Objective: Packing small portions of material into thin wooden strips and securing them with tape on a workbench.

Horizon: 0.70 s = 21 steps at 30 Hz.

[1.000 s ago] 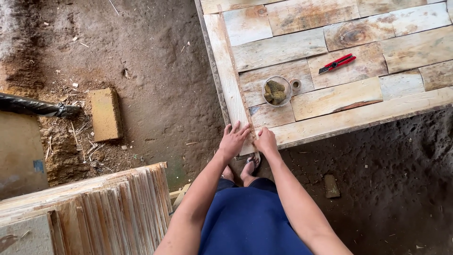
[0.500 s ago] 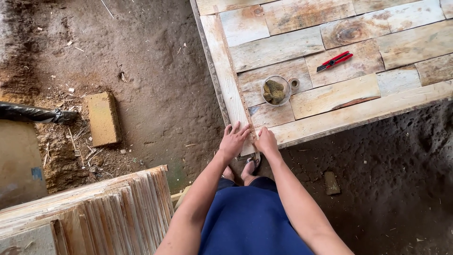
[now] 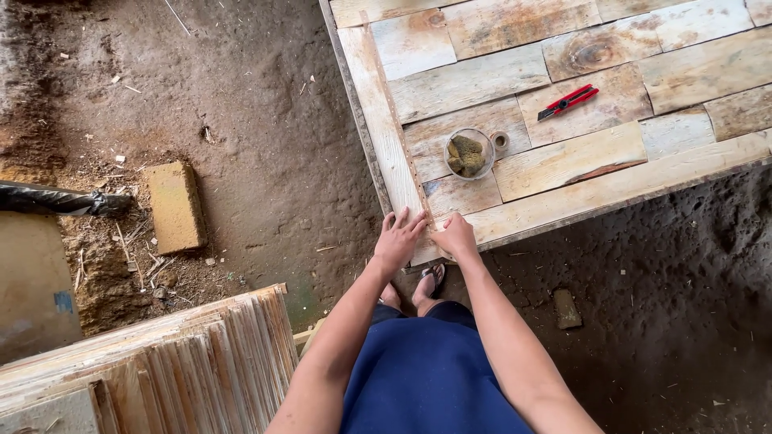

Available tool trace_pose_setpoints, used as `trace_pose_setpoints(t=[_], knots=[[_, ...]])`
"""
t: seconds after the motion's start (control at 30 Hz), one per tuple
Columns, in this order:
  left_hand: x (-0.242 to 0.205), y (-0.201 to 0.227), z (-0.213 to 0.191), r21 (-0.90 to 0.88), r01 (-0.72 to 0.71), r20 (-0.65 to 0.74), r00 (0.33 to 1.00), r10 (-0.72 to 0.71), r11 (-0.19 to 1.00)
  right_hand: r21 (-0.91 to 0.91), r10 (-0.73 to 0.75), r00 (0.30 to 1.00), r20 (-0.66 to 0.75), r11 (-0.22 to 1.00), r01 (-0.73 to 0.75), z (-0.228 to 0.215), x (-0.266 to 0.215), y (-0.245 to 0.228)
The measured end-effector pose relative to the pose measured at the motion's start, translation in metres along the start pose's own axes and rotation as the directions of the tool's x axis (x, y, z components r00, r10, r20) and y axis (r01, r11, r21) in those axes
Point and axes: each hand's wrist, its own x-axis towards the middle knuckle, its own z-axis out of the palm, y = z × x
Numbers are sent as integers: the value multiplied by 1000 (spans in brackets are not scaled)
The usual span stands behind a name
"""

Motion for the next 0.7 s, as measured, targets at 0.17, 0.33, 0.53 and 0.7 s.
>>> trace_pose_setpoints(t=[0.17,0.33,0.53,0.7], knots=[[2,-2,1,1,-2,-1,1000,2,1000,14,53,998,22,998,-53,-1,7,-6],[3,-3,6,9,-1,5,1000,1,1000,13,97,995,-2,995,-97,14,21,2],[3,0,5,32,-2,5,1000,2,999,16,99,995,-21,995,-99,15,28,11],[2,4,6,12,-8,-1,1000,8,1000,-13,111,994,13,994,-111,13,26,14]])
